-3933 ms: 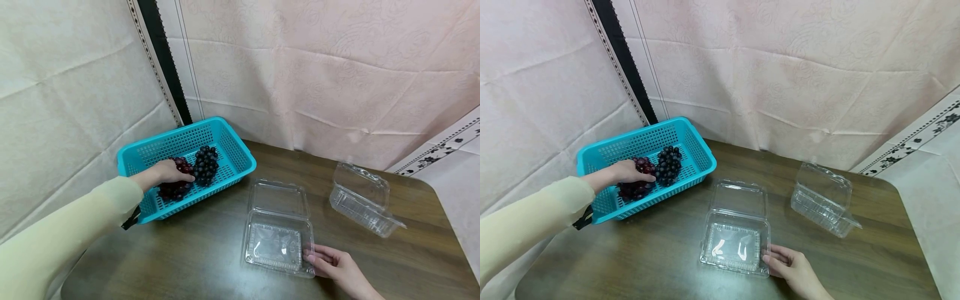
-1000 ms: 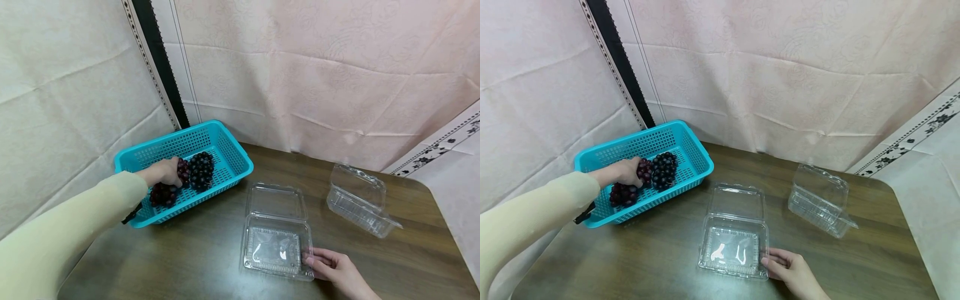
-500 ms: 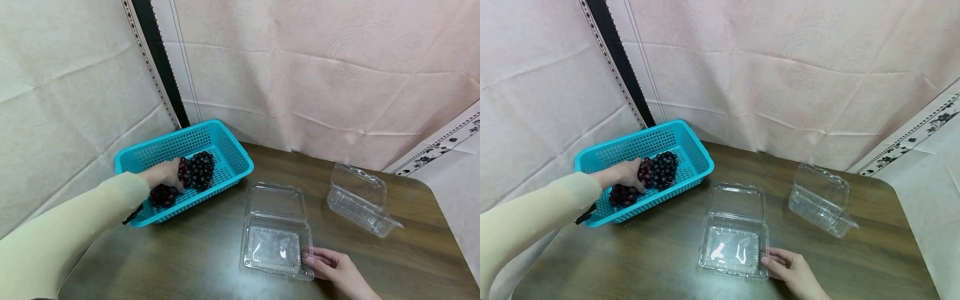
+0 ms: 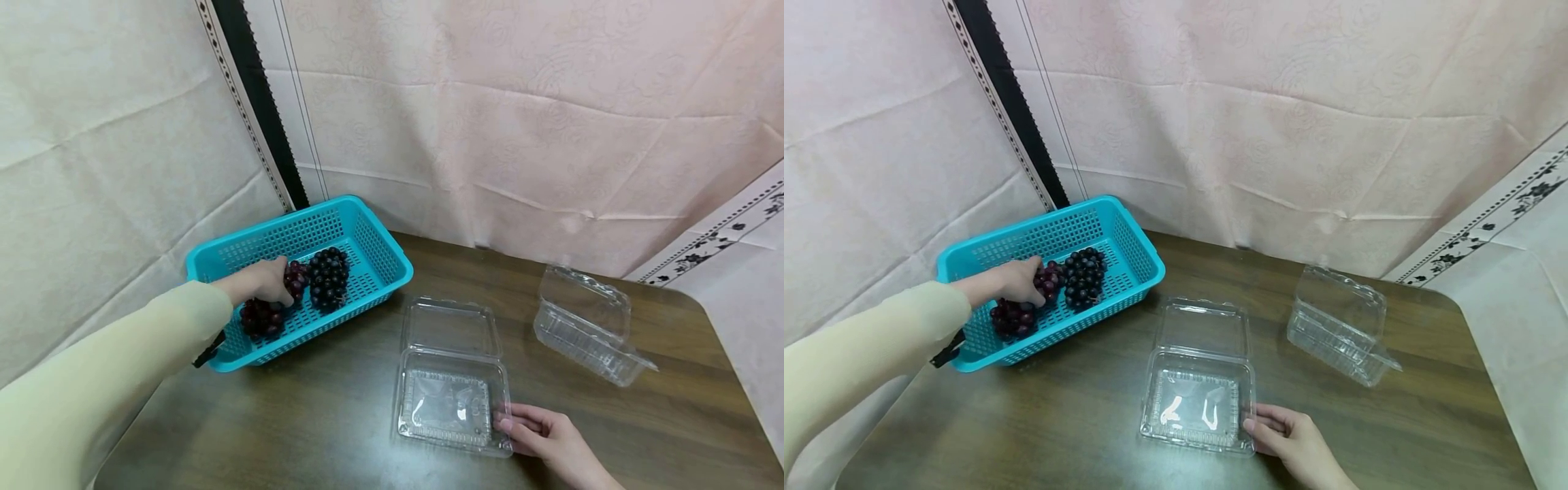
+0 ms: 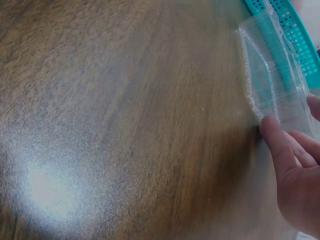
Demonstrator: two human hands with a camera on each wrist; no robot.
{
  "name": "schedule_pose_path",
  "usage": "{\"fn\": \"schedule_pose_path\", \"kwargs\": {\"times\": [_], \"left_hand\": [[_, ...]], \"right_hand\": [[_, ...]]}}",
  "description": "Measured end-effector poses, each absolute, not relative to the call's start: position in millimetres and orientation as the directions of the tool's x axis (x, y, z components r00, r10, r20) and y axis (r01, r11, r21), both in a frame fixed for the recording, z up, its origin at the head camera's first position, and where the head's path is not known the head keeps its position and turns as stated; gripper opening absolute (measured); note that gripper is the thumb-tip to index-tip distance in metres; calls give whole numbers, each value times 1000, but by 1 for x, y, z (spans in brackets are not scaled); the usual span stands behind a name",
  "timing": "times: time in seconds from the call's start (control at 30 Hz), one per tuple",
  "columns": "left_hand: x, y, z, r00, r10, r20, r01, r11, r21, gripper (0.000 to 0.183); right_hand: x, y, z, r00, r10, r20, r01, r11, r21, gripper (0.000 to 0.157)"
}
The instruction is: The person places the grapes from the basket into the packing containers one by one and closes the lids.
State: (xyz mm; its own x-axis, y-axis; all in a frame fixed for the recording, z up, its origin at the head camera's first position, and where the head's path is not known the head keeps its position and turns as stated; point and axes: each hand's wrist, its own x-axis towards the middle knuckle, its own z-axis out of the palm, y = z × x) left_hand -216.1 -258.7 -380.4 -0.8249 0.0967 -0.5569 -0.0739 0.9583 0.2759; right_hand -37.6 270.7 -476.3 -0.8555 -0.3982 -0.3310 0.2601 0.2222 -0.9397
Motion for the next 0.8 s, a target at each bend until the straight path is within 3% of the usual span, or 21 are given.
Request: {"fn": "schedule_pose_path", "kwargs": {"times": [0.27,0.8], "left_hand": [[-218,-276,-369,-802,113,-587,-171,898,406,78],[-225,-274,-313,-821,167,-546,-168,843,510,75]], "right_hand": [[-37,273,-479,-855,-418,-307,242,201,-949,50],[-33,266,-472,-865,-360,-351,282,231,-931,53]]}}
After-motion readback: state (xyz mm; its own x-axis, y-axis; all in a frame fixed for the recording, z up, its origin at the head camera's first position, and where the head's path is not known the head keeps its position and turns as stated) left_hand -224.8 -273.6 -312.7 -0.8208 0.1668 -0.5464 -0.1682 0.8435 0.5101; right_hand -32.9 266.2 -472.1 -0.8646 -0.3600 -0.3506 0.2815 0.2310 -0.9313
